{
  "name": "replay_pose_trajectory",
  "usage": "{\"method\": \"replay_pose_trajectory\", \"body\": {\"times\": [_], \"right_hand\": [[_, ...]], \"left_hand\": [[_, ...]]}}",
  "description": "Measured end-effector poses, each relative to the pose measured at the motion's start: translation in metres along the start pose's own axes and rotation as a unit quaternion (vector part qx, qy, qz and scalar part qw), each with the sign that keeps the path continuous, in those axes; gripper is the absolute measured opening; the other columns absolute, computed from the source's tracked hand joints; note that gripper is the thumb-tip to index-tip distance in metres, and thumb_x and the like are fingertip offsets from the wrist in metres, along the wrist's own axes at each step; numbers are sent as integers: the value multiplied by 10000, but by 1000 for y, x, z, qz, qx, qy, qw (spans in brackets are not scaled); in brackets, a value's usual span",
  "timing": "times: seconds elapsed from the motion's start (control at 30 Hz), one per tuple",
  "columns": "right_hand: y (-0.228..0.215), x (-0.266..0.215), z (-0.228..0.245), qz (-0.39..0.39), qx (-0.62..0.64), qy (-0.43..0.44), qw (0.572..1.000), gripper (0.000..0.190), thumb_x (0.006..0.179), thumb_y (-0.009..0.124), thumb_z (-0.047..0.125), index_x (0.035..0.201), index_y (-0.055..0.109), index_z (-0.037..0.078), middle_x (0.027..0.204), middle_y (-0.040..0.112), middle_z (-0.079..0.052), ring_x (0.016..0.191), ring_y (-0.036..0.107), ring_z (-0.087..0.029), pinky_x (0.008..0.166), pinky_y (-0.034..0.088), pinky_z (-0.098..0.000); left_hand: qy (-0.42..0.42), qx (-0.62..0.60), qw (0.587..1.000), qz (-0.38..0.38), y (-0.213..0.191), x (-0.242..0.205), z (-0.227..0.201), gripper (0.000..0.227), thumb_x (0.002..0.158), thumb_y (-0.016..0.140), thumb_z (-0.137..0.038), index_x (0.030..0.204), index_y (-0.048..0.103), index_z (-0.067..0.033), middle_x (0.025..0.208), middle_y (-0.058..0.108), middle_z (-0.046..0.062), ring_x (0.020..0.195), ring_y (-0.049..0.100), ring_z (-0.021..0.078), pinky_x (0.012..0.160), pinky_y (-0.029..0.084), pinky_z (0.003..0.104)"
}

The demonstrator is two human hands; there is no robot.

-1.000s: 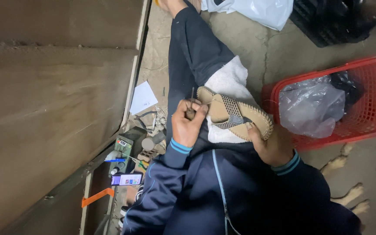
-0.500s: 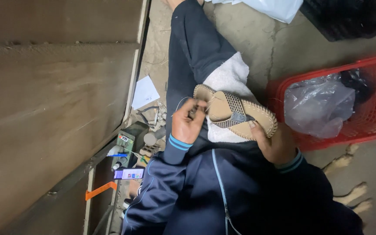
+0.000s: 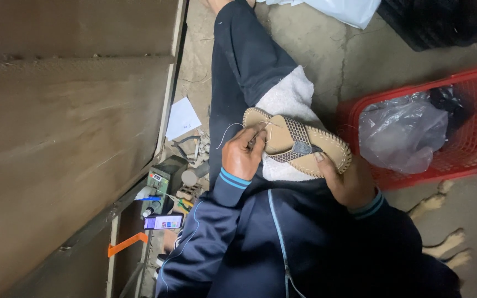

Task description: Hand-stitching a shoe sole to the upper part of a sandal using a needle and thick thread while seated on the floor.

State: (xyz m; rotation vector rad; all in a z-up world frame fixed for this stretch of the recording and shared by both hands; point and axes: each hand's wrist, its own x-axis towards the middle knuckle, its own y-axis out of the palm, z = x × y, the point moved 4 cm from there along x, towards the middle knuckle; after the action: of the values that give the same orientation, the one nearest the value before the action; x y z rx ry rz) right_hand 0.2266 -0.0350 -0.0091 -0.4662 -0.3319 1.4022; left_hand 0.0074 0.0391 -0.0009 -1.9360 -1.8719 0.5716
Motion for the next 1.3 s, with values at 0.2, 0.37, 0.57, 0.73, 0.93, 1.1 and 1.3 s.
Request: {"method": "replay_pose_trajectory", "body": {"times": [0.2, 0.37, 0.57, 0.73, 0.93, 1.1, 1.3], "right_hand": [[-6, -7, -6, -13, -29, -14, 999, 358, 949, 777, 277, 1029, 751, -71, 960, 728, -308, 991, 701, -459, 737, 577, -468], [0, -28, -39, 11, -65, 20, 998, 395, 955, 742, 368, 954, 744, -27, 799, 724, -255, 806, 695, -484, 573, 548, -440], [4, -19, 0, -20, -176, -33, 984, 371, 856, 799, 422, 979, 758, 75, 767, 737, -119, 700, 728, -326, 584, 574, -399], [21, -13, 53, -1, -195, -86, 977, 359, 859, 720, 505, 1029, 745, 189, 753, 709, -15, 681, 719, -222, 582, 573, -343], [15, -17, 108, 146, -138, -216, 955, 686, 792, 767, 635, 1152, 664, 60, 960, 700, -126, 874, 704, -310, 723, 542, -410], [-40, -19, 17, 86, -210, -432, 873, 175, 892, 844, 319, 991, 709, 264, 1053, 638, -69, 982, 670, -292, 596, 520, -365], [-109, 15, -25, -122, -47, 6, 991, 504, 1332, 486, 16, 842, 599, -3, 804, 583, -135, 753, 514, -233, 852, 409, -410]], "left_hand": [[-11, 72, 997, -8, 17, -8, 31, 76, 916, 744, -215, 910, 773, -145, 784, 748, 79, 765, 737, 342, 614, 583, 396], [-109, -150, 978, 94, 42, -18, 95, 113, 873, 658, -104, 805, 715, -34, 454, 539, 112, 451, 558, 156, 373, 430, 348], [-103, -502, 812, 279, -24, -48, 48, 118, 914, 575, 44, 958, 636, 135, 419, 424, 88, 333, 441, 128, 336, 413, 253], [-23, -518, 833, 192, -69, -53, 68, 137, 879, 586, -11, 847, 598, 122, 755, 523, 211, 512, 552, 161, 358, 443, 237], [-36, -509, 856, 78, -106, -50, 74, 103, 903, 569, -73, 831, 553, -1, 1166, 556, 263, 756, 630, 262, 827, 480, 408], [-72, -616, 781, 70, -94, -52, 91, 108, 922, 578, -104, 860, 580, -16, 1071, 604, 222, 1268, 561, 467, 486, 457, 294], [-100, -621, 774, 72, -73, -41, 82, 71, 925, 506, -5, 871, 547, 15, 840, 583, 243, 470, 422, 236, 458, 385, 311]]}}
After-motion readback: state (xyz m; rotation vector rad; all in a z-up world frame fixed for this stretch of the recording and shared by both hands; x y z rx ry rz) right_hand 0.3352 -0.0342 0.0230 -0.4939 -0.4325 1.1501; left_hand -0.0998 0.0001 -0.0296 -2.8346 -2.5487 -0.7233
